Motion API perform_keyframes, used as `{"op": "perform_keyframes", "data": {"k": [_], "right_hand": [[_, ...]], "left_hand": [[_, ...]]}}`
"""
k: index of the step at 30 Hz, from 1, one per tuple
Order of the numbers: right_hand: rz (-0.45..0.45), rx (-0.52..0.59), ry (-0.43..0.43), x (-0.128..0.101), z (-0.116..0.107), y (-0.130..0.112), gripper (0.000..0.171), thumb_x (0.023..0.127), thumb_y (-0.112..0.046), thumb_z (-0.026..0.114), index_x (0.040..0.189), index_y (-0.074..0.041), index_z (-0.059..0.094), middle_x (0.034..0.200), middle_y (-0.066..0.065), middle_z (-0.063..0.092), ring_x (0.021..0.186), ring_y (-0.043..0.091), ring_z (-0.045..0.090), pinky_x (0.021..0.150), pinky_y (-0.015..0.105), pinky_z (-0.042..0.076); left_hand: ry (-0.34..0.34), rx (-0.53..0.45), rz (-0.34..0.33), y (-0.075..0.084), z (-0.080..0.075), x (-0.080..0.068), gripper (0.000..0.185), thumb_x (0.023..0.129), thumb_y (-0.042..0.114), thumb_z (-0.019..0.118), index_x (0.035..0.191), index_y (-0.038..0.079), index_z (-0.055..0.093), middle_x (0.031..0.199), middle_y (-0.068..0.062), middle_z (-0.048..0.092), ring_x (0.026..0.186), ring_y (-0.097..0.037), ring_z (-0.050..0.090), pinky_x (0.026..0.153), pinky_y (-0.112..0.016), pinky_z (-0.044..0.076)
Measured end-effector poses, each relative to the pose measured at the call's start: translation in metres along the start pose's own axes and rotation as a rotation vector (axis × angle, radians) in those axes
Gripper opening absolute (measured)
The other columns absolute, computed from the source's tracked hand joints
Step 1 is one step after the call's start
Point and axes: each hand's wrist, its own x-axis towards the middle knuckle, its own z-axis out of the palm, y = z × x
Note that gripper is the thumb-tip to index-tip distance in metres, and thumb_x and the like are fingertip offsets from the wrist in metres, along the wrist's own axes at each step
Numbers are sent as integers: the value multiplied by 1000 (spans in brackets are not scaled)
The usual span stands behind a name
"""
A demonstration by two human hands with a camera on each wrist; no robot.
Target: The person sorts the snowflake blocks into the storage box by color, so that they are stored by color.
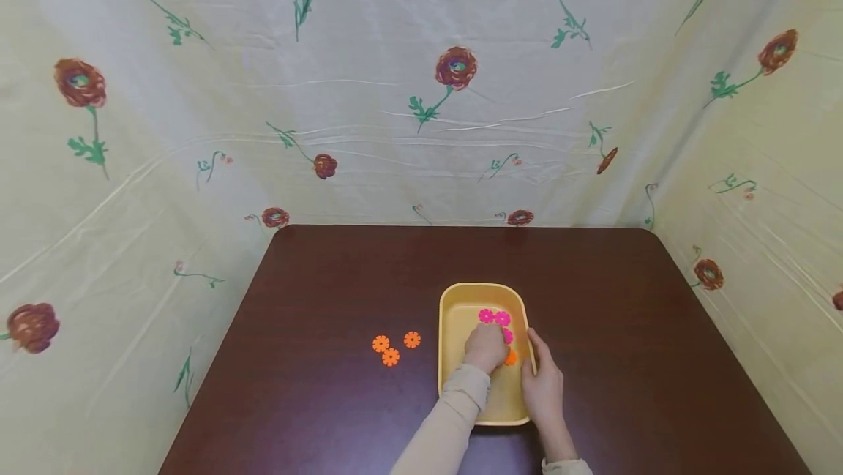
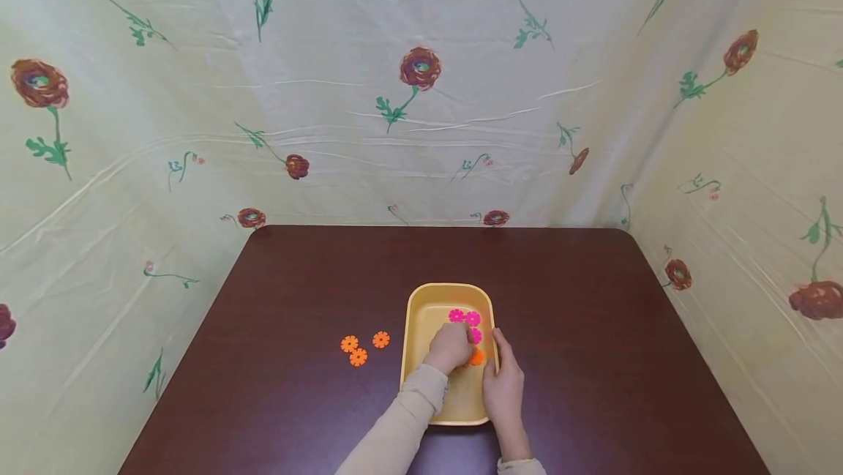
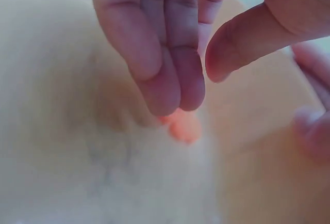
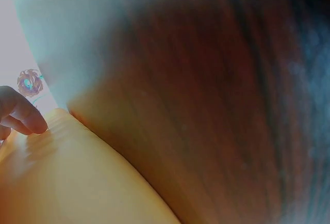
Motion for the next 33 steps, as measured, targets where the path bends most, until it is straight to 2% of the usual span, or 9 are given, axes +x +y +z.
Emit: {"op": "perform_keyframes", "data": {"k": [3,7,10,15,21,26,33], "right_hand": [[-12,3,11,0,0,1,49,80,11,54,127,-5,51,125,16,55,111,36,52,86,50,42],[-4,11,7,1,-1,0,49,81,10,54,128,-6,51,126,15,54,113,36,51,88,49,41],[14,17,-7,0,-1,-1,50,82,9,54,129,-6,50,127,15,53,116,35,49,92,49,40],[15,20,-7,0,-1,-2,49,81,11,53,128,-4,50,126,17,54,114,37,50,91,51,40],[21,21,-15,0,0,-2,49,81,11,53,129,-4,50,127,17,53,114,37,50,91,50,40],[41,26,-34,0,0,-1,50,83,10,52,131,-5,47,130,16,51,119,35,47,96,49,36],[59,21,-46,0,0,-1,50,84,9,51,132,-6,47,132,15,50,119,35,46,97,49,35]], "left_hand": [[68,-16,54,0,-6,1,20,77,17,69,60,13,60,61,0,57,57,-18,56,48,-27,41],[137,-48,81,2,-14,3,17,78,16,69,63,14,60,60,3,56,57,-16,56,46,-25,40],[168,-77,75,3,-21,3,14,77,14,67,64,13,61,59,3,56,54,-16,56,44,-25,39],[198,-89,77,1,-32,1,10,79,14,66,70,13,66,62,3,59,55,-15,57,45,-25,40],[276,-131,75,-5,-47,-4,7,80,13,65,73,13,66,62,3,59,52,-12,53,44,-23,39],[305,-176,71,-13,-61,-7,6,82,13,65,77,10,65,59,2,55,46,-10,46,42,-22,36],[414,-155,40,-33,-73,-5,6,81,14,68,77,11,65,64,1,62,48,-11,51,43,-27,40]]}}
